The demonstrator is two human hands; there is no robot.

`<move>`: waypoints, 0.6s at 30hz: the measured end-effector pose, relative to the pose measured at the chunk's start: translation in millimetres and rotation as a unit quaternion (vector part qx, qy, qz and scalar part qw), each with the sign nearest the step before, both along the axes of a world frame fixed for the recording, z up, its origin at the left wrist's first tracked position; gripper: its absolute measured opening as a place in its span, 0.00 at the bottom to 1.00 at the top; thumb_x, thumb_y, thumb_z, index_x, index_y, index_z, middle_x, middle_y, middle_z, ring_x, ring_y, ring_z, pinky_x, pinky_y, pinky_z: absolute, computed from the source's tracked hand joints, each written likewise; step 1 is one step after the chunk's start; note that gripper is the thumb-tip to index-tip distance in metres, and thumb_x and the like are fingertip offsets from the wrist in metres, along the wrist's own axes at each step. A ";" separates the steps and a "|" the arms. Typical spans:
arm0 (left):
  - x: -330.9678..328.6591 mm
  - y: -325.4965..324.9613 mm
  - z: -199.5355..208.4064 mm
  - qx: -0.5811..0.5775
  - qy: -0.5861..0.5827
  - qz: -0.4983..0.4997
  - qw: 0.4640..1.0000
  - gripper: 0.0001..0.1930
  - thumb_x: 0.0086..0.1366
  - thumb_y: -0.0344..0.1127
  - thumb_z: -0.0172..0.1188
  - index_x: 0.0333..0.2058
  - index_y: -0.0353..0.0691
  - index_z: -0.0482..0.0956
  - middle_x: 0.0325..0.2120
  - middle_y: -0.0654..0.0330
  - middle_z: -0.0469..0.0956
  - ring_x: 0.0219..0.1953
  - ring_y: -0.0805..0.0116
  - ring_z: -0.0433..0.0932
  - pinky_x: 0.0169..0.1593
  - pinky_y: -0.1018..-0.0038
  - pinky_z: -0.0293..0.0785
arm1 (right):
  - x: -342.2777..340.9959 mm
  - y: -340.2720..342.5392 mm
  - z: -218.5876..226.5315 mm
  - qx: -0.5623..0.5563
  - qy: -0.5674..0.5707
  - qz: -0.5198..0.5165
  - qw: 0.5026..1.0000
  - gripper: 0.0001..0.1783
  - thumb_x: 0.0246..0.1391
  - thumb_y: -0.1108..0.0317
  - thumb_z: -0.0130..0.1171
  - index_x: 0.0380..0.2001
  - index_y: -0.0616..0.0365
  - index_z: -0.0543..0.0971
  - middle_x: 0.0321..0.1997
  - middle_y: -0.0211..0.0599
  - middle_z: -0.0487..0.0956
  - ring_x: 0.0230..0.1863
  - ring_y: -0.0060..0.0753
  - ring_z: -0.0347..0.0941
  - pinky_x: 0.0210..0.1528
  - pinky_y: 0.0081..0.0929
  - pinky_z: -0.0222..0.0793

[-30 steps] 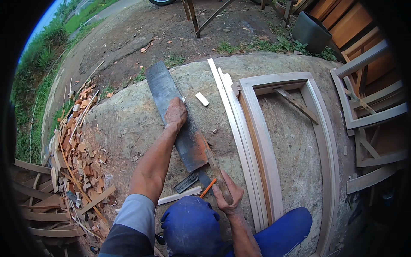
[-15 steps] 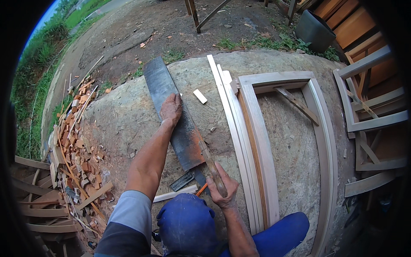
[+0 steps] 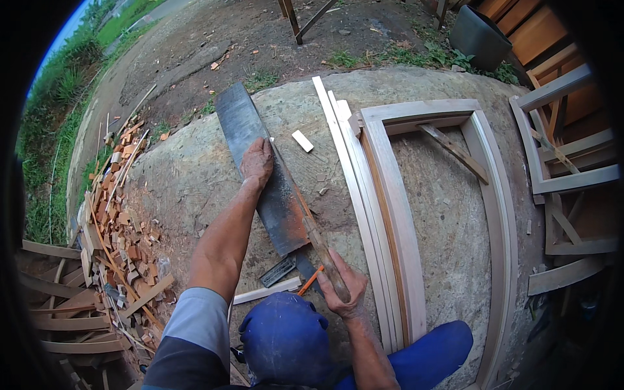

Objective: The person assembles a wooden frame by measuring and cutting thin wooden strips with a hand saw and square. They mark the wood with a pencil, cut the pieces, and fit them into the frame structure on the ground.

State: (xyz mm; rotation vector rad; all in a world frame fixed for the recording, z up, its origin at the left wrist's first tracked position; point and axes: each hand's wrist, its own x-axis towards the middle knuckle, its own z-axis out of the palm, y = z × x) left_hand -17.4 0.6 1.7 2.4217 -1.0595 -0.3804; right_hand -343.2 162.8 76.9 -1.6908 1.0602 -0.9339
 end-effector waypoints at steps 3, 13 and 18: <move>2.1 0.2 -4.1 -0.008 -0.002 -0.007 1.000 0.22 0.75 0.57 0.44 0.39 0.46 0.77 0.42 0.50 0.81 0.48 0.42 0.79 0.50 0.51 0.73 | -1.7 1.5 7.2 -0.050 -0.020 -0.001 0.999 0.31 0.55 0.71 0.66 0.61 0.69 0.74 0.42 0.57 0.85 0.40 0.46 0.87 0.43 0.33 0.81; 2.2 0.8 -5.8 0.003 -0.008 -0.002 1.000 0.22 0.76 0.57 0.44 0.40 0.45 0.77 0.41 0.50 0.81 0.49 0.42 0.79 0.50 0.52 0.73 | 12.9 -5.9 1.3 0.046 0.010 0.011 0.999 0.31 0.55 0.69 0.65 0.62 0.70 0.73 0.43 0.58 0.85 0.42 0.46 0.86 0.44 0.33 0.80; 3.4 0.3 -7.6 -0.014 -0.019 -0.012 1.000 0.21 0.75 0.56 0.44 0.39 0.45 0.76 0.40 0.46 0.81 0.47 0.39 0.78 0.49 0.52 0.72 | -28.0 29.5 25.9 -0.024 0.037 -0.009 0.999 0.30 0.54 0.66 0.65 0.58 0.72 0.75 0.42 0.57 0.85 0.41 0.47 0.87 0.45 0.34 0.80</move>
